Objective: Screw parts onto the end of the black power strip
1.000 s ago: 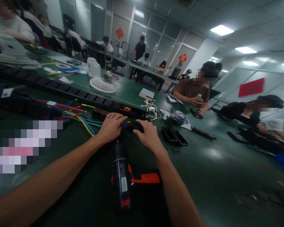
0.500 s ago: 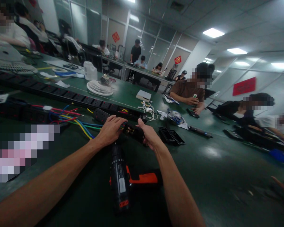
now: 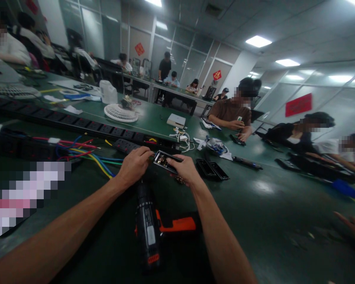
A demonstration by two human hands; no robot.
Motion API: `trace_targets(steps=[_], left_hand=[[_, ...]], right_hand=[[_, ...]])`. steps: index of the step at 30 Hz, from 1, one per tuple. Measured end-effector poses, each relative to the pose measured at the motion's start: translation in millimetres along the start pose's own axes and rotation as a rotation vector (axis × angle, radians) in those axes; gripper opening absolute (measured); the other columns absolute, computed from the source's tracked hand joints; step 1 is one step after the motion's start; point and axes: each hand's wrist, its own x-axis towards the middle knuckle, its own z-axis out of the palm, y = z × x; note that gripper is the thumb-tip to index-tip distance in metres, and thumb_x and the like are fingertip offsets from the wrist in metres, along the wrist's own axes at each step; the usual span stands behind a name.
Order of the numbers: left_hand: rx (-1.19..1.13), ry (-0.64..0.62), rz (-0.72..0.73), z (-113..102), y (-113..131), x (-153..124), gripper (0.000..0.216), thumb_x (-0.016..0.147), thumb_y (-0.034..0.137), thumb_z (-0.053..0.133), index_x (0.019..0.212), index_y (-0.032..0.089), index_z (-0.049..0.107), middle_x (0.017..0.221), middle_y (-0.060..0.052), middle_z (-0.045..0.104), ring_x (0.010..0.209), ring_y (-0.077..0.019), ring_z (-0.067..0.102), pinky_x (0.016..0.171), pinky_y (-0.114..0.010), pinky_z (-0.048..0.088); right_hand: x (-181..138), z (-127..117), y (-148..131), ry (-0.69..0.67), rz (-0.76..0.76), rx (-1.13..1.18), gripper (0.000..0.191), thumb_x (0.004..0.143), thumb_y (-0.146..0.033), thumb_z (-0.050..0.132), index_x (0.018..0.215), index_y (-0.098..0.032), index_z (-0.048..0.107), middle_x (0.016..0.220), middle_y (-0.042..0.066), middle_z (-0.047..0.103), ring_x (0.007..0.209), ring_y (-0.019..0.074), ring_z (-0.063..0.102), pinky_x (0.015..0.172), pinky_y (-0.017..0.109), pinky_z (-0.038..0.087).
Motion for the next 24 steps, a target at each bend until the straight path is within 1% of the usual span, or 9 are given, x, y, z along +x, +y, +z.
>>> trace_targets(steps=[2,4,7,9,14,17,20,22,24], left_hand=[[0.016,-0.022,0.021,0,-1,0,0.024,0.098,0.017,0.051,0.104,0.02,0.074,0.109,-0.009,0.073,0.1,-0.0246,0.064,0.089,-0.039,0.049],[0.015,-0.045,0.061,0,-3,0,0.024,0.1,0.018,0.05,0.097,0.02,0.075,0.101,-0.008,0.073,0.098,-0.0244,0.063,0.089,-0.04,0.047],[-0.031,-0.053,0.111,1,-8,-1,0.025,0.1,0.017,0.05,0.099,0.021,0.075,0.1,-0.007,0.074,0.099,-0.0231,0.064,0.093,-0.04,0.046],[-0.051,-0.052,0.128,0,-10,-1,0.026,0.1,0.016,0.05,0.101,0.02,0.075,0.099,-0.006,0.075,0.099,-0.0227,0.064,0.094,-0.04,0.046],[-0.078,-0.015,0.079,-2,-6,-1,0.03,0.102,0.016,0.046,0.106,0.017,0.076,0.102,-0.008,0.074,0.098,-0.0239,0.062,0.088,-0.04,0.049],[-0.122,-0.035,0.082,1,-4,-1,0.03,0.101,0.015,0.046,0.101,0.017,0.077,0.1,-0.009,0.074,0.095,-0.023,0.06,0.088,-0.037,0.052],[-0.131,-0.036,0.066,5,-3,-1,0.029,0.101,0.015,0.048,0.099,0.018,0.076,0.095,-0.009,0.072,0.092,-0.0232,0.06,0.086,-0.038,0.053],[-0.146,-0.002,0.047,7,-2,-1,0.027,0.1,0.014,0.049,0.099,0.018,0.076,0.097,-0.008,0.071,0.094,-0.0232,0.061,0.087,-0.038,0.054],[-0.199,0.051,0.021,6,0,-1,0.024,0.097,0.013,0.052,0.102,0.018,0.075,0.106,-0.009,0.07,0.098,-0.0222,0.062,0.09,-0.037,0.054]], right_hand=[[1,-2,1,0.003,-0.022,-0.009,0.025,0.079,-0.034,0.083,0.097,-0.018,0.078,0.08,0.006,0.078,0.066,0.0227,0.072,0.054,0.034,0.059],[3,-3,2,0.018,-0.07,-0.03,0.027,0.078,-0.034,0.083,0.099,-0.018,0.08,0.085,0.006,0.079,0.073,0.0235,0.073,0.064,0.038,0.061],[6,-4,3,0.061,-0.168,-0.081,0.03,0.076,-0.031,0.084,0.102,-0.018,0.082,0.095,0.006,0.081,0.089,0.0244,0.074,0.088,0.041,0.059],[8,-4,3,0.075,-0.219,-0.115,0.03,0.075,-0.03,0.084,0.103,-0.018,0.083,0.099,0.006,0.082,0.095,0.025,0.074,0.096,0.042,0.055],[10,-6,6,0.064,-0.254,-0.17,0.031,0.077,-0.033,0.083,0.104,-0.016,0.084,0.097,0.008,0.083,0.091,0.0264,0.075,0.092,0.044,0.056],[11,-8,8,0.078,-0.266,-0.193,0.031,0.075,-0.033,0.083,0.101,-0.016,0.085,0.096,0.008,0.083,0.091,0.0281,0.076,0.094,0.046,0.056],[12,-9,7,0.101,-0.293,-0.204,0.033,0.074,-0.034,0.084,0.101,-0.016,0.085,0.099,0.009,0.083,0.096,0.0293,0.076,0.095,0.045,0.056],[12,-9,6,0.107,-0.303,-0.2,0.034,0.074,-0.035,0.084,0.102,-0.017,0.085,0.099,0.008,0.083,0.097,0.0294,0.075,0.094,0.044,0.056],[13,-10,6,0.107,-0.304,-0.19,0.033,0.074,-0.036,0.084,0.101,-0.018,0.085,0.098,0.008,0.083,0.096,0.0294,0.076,0.094,0.044,0.057]])
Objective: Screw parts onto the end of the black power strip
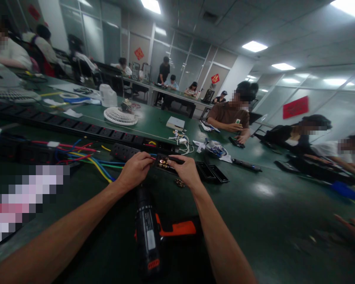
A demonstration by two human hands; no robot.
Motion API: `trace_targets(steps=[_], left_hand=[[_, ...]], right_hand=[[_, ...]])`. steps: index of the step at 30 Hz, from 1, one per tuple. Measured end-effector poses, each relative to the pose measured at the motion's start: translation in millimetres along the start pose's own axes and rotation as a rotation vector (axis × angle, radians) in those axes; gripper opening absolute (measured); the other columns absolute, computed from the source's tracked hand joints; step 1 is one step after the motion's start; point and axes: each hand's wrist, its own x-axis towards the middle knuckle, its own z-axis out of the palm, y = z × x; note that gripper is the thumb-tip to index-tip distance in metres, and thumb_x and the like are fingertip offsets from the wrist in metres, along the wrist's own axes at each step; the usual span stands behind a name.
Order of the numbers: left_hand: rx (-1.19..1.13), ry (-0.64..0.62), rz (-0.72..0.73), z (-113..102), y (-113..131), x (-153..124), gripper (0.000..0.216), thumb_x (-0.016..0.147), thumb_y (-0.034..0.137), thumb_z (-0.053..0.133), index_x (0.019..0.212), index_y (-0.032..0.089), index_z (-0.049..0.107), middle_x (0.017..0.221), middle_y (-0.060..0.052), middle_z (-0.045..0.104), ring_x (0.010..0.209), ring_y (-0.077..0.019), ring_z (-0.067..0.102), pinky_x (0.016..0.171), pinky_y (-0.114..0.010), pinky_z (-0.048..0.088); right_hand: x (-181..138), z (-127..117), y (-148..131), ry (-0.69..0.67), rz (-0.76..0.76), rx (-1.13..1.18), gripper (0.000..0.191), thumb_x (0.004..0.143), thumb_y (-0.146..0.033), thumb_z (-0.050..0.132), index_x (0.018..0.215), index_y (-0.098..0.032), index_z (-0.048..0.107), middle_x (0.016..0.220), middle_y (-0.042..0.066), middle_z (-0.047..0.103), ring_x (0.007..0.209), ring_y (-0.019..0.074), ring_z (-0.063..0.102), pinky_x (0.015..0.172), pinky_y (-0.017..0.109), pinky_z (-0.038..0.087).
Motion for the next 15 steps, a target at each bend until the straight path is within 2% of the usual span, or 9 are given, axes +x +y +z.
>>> trace_targets(steps=[2,4,9,15], left_hand=[[-0.066,0.044,-0.012,-2,3,0,0.023,0.094,0.011,0.055,0.106,0.018,0.073,0.113,-0.009,0.067,0.101,-0.0208,0.064,0.092,-0.035,0.055],[-0.102,0.061,0.0,-5,6,0,0.024,0.093,0.011,0.056,0.108,0.019,0.072,0.111,-0.009,0.067,0.1,-0.02,0.064,0.091,-0.035,0.055],[-0.104,0.068,0.027,-11,11,0,0.026,0.096,0.015,0.054,0.114,0.02,0.071,0.106,-0.007,0.066,0.096,-0.0192,0.064,0.088,-0.034,0.054],[-0.002,-0.014,0.104,-10,14,0,0.034,0.093,0.012,0.054,0.12,0.02,0.072,0.107,-0.008,0.066,0.094,-0.0208,0.062,0.085,-0.036,0.053]], right_hand=[[1,0,2,0.003,0.007,0.013,0.034,0.073,-0.037,0.085,0.1,-0.018,0.085,0.098,0.008,0.083,0.095,0.0294,0.076,0.094,0.045,0.057],[1,0,5,0.008,0.023,0.031,0.035,0.071,-0.038,0.086,0.099,-0.018,0.085,0.096,0.008,0.083,0.092,0.0294,0.076,0.091,0.045,0.058],[-1,-2,8,0.0,0.1,0.09,0.044,0.073,-0.043,0.085,0.106,-0.014,0.083,0.087,0.01,0.083,0.075,0.0281,0.077,0.069,0.042,0.063],[-2,-4,4,0.013,0.106,0.065,0.04,0.069,-0.037,0.088,0.102,-0.014,0.084,0.09,0.009,0.083,0.084,0.0275,0.077,0.082,0.042,0.061]])
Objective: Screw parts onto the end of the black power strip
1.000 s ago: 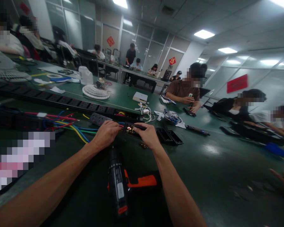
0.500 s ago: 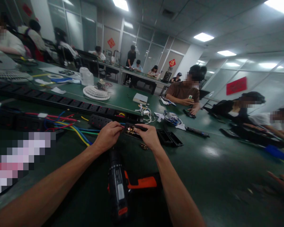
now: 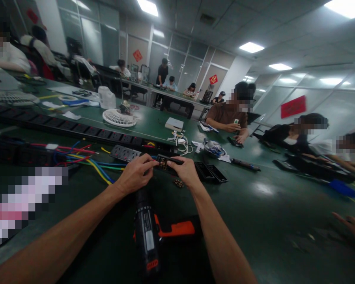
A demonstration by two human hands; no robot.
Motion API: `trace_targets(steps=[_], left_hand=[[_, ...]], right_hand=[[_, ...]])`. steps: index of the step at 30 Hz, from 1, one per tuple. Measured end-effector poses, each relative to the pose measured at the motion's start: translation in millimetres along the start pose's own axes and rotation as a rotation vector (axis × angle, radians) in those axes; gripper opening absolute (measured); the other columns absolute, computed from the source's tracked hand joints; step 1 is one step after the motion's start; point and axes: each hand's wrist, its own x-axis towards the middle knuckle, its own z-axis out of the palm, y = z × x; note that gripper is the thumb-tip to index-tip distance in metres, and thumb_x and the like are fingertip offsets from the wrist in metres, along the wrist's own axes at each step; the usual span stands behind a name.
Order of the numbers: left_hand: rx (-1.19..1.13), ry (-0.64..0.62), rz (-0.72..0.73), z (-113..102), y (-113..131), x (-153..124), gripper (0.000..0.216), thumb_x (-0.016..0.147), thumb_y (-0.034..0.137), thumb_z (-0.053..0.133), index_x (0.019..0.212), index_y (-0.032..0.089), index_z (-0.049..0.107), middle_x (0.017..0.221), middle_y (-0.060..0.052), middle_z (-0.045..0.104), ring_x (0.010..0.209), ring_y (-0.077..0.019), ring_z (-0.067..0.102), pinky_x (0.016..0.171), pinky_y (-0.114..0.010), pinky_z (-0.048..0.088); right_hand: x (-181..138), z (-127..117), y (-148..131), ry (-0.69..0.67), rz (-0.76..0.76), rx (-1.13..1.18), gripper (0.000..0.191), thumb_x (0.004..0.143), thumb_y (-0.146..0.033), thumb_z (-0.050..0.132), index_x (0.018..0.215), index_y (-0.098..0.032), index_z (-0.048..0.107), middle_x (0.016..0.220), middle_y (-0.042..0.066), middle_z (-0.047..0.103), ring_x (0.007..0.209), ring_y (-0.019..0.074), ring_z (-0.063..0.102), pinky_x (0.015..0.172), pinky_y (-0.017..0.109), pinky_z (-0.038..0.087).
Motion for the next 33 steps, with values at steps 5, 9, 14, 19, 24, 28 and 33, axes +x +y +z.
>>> trace_targets(steps=[5,9,14,19,24,28,33], left_hand=[[0.062,-0.106,0.006,-2,3,1,0.031,0.093,0.017,0.056,0.117,0.024,0.074,0.106,-0.008,0.064,0.089,-0.0198,0.061,0.081,-0.036,0.053],[0.094,-0.154,0.021,-5,3,3,0.03,0.096,0.019,0.054,0.118,0.024,0.075,0.107,-0.007,0.063,0.092,-0.0197,0.061,0.082,-0.036,0.052],[0.122,-0.18,0.026,-4,3,4,0.032,0.098,0.021,0.052,0.121,0.024,0.074,0.106,-0.007,0.064,0.094,-0.0201,0.062,0.083,-0.036,0.051],[0.104,-0.18,-0.007,-1,1,4,0.029,0.097,0.022,0.053,0.118,0.022,0.073,0.108,-0.007,0.065,0.097,-0.0212,0.063,0.087,-0.037,0.05],[0.051,-0.168,-0.013,0,-3,2,0.026,0.098,0.022,0.054,0.117,0.022,0.071,0.112,-0.007,0.066,0.103,-0.0224,0.063,0.091,-0.039,0.049],[0.019,-0.111,-0.066,-4,-3,3,0.033,0.095,0.03,0.064,0.127,0.021,0.064,0.127,-0.01,0.064,0.117,-0.0261,0.06,0.098,-0.042,0.047],[0.054,-0.071,-0.123,-5,-5,5,0.073,0.086,0.047,0.076,0.147,0.018,0.048,0.147,-0.014,0.057,0.139,-0.0306,0.048,0.117,-0.047,0.032]], right_hand=[[1,3,0,0.017,-0.002,-0.009,0.035,0.07,-0.034,0.088,0.1,-0.015,0.084,0.093,0.009,0.083,0.088,0.0276,0.077,0.087,0.044,0.061],[2,5,3,0.01,0.02,0.015,0.035,0.07,-0.034,0.087,0.1,-0.015,0.084,0.092,0.009,0.082,0.084,0.0274,0.077,0.079,0.043,0.063],[2,7,5,-0.013,0.056,0.021,0.034,0.073,-0.034,0.085,0.1,-0.015,0.082,0.085,0.009,0.082,0.07,0.0264,0.076,0.064,0.041,0.064],[2,7,2,0.001,0.009,-0.054,0.035,0.073,-0.035,0.085,0.101,-0.014,0.083,0.087,0.01,0.082,0.077,0.0282,0.077,0.072,0.044,0.064],[3,7,-2,0.042,-0.101,-0.164,0.03,0.074,-0.033,0.084,0.098,-0.015,0.084,0.093,0.01,0.083,0.088,0.0302,0.076,0.088,0.047,0.06],[1,7,-7,0.018,-0.168,-0.213,0.026,0.077,-0.032,0.082,0.097,-0.017,0.085,0.095,0.009,0.083,0.091,0.03,0.076,0.092,0.047,0.059],[-3,7,-12,-0.049,-0.215,-0.226,0.03,0.08,-0.034,0.081,0.105,-0.018,0.084,0.103,0.009,0.083,0.097,0.0298,0.076,0.096,0.046,0.057]])
